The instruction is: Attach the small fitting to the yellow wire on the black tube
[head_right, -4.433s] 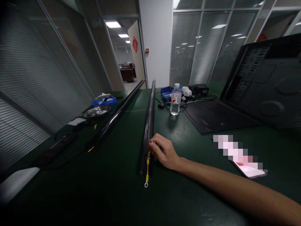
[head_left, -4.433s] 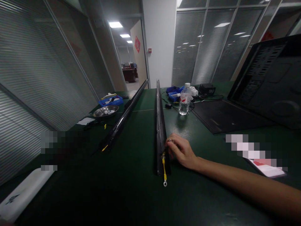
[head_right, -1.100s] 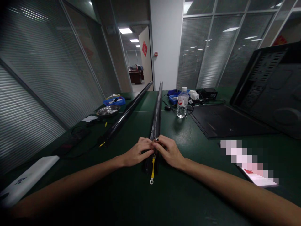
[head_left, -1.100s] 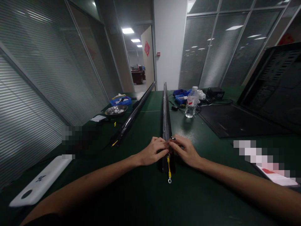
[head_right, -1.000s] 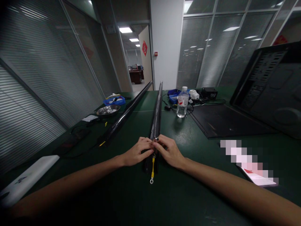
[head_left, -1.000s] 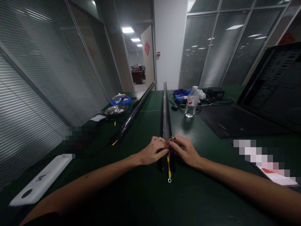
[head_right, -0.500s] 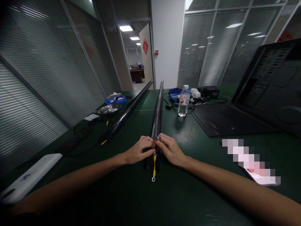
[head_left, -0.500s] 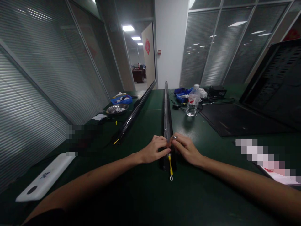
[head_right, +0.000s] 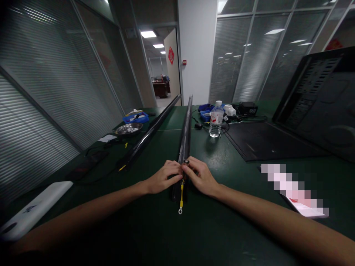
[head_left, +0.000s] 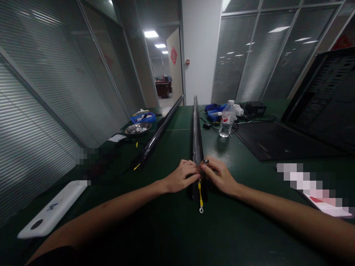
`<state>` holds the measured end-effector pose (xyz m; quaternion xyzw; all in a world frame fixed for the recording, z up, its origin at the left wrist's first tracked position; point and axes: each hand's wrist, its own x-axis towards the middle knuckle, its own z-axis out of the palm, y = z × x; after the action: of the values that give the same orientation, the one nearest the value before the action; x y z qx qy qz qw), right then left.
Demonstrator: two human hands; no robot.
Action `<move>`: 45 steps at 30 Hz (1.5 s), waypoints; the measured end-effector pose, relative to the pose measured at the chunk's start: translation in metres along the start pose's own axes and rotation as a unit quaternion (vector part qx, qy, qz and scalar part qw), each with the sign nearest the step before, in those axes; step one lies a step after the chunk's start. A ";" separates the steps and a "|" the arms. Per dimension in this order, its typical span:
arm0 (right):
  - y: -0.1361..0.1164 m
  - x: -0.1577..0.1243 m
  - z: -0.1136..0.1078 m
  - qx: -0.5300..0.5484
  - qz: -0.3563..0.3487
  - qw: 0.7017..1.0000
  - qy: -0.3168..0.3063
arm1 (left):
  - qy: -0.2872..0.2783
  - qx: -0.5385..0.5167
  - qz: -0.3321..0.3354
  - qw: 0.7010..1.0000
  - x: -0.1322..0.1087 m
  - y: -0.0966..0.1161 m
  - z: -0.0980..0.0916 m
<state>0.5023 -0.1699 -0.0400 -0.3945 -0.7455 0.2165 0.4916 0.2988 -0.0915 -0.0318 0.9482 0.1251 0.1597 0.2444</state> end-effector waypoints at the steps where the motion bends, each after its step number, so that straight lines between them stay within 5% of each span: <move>1: 0.000 0.000 0.000 -0.001 -0.003 1.000 0.000 | 0.001 -0.002 0.001 1.000 0.000 0.000 0.000; 45: -0.002 -0.002 0.001 -0.012 -0.031 0.999 0.012 | -0.002 0.007 0.018 1.000 -0.001 -0.002 0.000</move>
<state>0.5012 -0.1726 -0.0404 -0.3796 -0.7541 0.1877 0.5020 0.2980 -0.0904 -0.0333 0.9522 0.1092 0.1614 0.2350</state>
